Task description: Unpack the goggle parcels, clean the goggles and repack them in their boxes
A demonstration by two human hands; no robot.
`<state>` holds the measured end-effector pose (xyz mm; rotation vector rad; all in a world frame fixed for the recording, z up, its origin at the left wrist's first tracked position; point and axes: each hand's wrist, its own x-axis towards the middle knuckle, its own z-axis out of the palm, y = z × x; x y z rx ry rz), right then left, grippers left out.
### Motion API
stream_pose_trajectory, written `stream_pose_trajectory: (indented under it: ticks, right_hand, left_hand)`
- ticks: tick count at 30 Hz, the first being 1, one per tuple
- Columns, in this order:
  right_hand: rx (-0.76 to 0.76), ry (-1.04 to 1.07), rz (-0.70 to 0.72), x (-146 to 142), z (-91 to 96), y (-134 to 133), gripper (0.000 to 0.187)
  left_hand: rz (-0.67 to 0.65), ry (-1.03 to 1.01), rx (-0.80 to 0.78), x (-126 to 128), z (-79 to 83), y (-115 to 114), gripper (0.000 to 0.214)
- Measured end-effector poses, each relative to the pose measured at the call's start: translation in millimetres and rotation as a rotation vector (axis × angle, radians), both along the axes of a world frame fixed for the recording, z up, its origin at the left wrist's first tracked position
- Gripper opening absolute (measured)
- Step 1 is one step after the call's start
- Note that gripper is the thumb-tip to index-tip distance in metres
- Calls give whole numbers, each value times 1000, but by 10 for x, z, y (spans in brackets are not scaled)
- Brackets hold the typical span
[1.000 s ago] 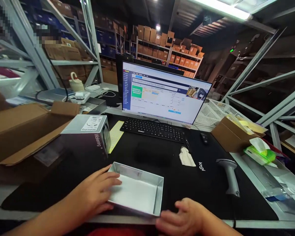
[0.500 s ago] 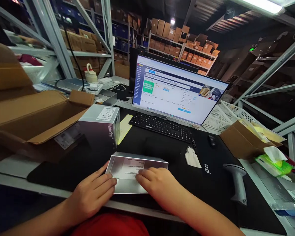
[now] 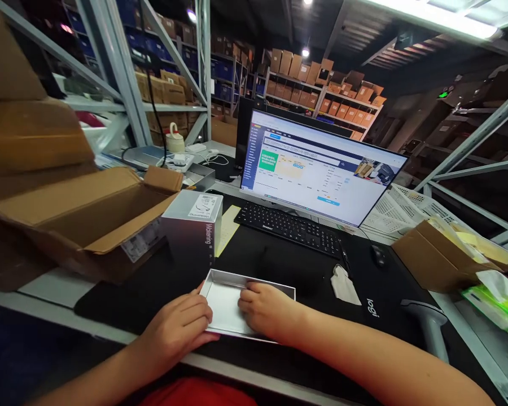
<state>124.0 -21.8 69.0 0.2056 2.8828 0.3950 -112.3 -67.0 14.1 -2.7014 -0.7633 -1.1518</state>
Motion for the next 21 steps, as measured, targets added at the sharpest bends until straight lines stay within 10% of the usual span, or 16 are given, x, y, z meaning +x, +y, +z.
stream_pose_trajectory:
  ticks: [12, 21]
  right_hand:
    - [-34, -9, -112, 30, 119, -1, 20]
    - [-340, 268, -727, 361, 708, 118, 13]
  left_hand:
    - [-11, 0, -66, 43, -25, 126, 27]
    - [-62, 23, -17, 16, 41, 96, 24]
